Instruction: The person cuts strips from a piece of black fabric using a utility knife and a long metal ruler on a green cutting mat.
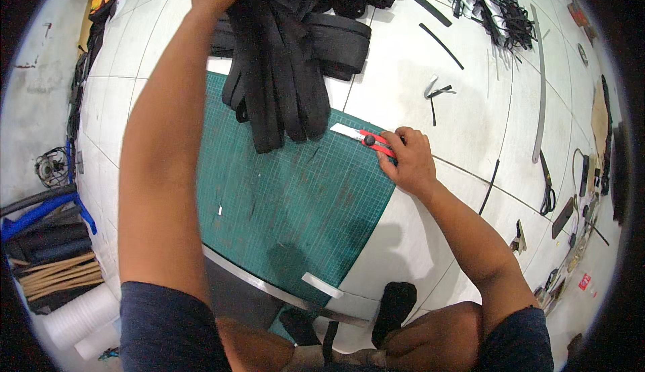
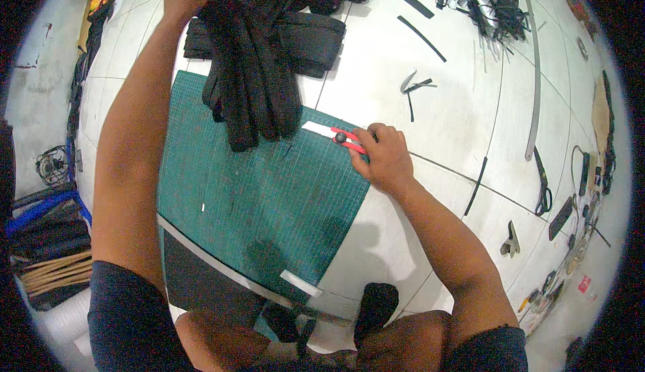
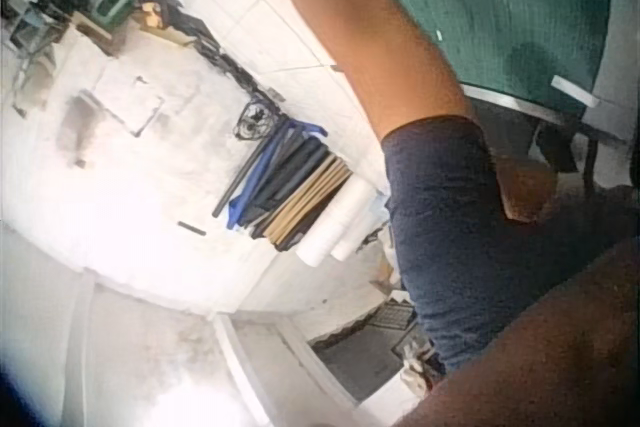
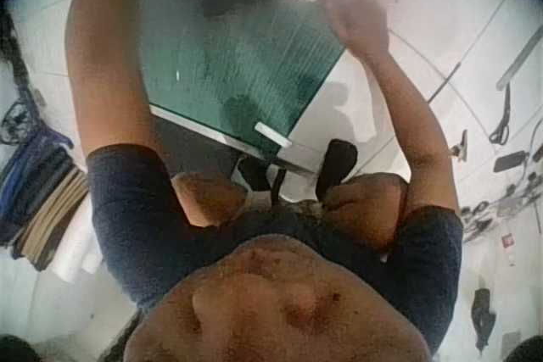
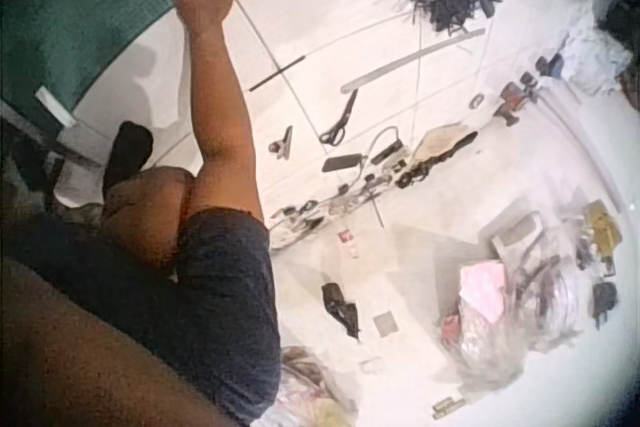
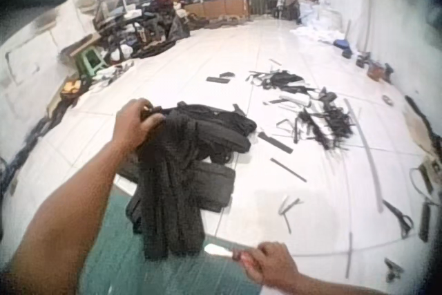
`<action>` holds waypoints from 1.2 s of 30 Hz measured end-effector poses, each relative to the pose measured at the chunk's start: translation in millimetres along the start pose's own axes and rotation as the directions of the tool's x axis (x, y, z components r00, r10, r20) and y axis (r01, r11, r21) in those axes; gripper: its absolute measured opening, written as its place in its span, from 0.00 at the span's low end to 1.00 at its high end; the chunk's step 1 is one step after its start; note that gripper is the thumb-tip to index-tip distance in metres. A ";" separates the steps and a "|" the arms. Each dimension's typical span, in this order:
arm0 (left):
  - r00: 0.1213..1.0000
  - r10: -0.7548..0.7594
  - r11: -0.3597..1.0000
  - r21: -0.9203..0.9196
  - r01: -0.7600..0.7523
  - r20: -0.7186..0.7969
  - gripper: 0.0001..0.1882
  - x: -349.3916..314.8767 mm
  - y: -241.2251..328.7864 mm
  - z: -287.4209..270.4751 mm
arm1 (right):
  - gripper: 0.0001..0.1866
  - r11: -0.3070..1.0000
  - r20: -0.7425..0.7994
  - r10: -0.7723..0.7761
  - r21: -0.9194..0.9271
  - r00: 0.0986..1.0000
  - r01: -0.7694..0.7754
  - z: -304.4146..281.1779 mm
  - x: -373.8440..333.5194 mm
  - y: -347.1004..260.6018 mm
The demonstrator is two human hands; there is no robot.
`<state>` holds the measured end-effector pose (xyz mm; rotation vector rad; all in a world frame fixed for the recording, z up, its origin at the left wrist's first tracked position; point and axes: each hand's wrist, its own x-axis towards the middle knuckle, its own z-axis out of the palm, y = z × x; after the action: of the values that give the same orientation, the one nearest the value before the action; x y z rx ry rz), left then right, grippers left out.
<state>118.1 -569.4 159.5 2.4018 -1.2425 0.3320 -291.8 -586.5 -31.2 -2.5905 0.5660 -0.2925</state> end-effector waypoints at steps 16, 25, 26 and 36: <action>0.773 -0.499 0.855 0.370 0.365 0.391 0.21 -448.1 -133.8 -250.7 | 0.22 0.990 -0.015 -0.131 -0.046 0.991 0.130 16.9 7.6 -0.7; 0.104 -0.880 0.301 0.375 0.877 0.462 0.26 -763.8 25.5 -313.7 | 0.21 0.979 -0.025 -0.187 -0.082 0.982 0.185 28.1 5.1 8.4; 0.040 -0.869 0.225 0.322 0.920 0.494 0.26 -781.0 44.6 -306.9 | 0.21 0.977 -0.029 -0.195 -0.100 0.980 0.191 28.6 5.5 8.7; -0.095 -0.831 -0.111 0.005 0.994 0.548 0.34 -835.2 97.7 -285.4 | 0.23 0.969 -0.030 -0.201 -0.150 0.979 0.194 27.2 4.4 18.9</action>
<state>-446.8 114.0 110.8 2.2369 0.7026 -0.8752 -286.3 -592.8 -63.5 -2.7939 0.3557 -0.3889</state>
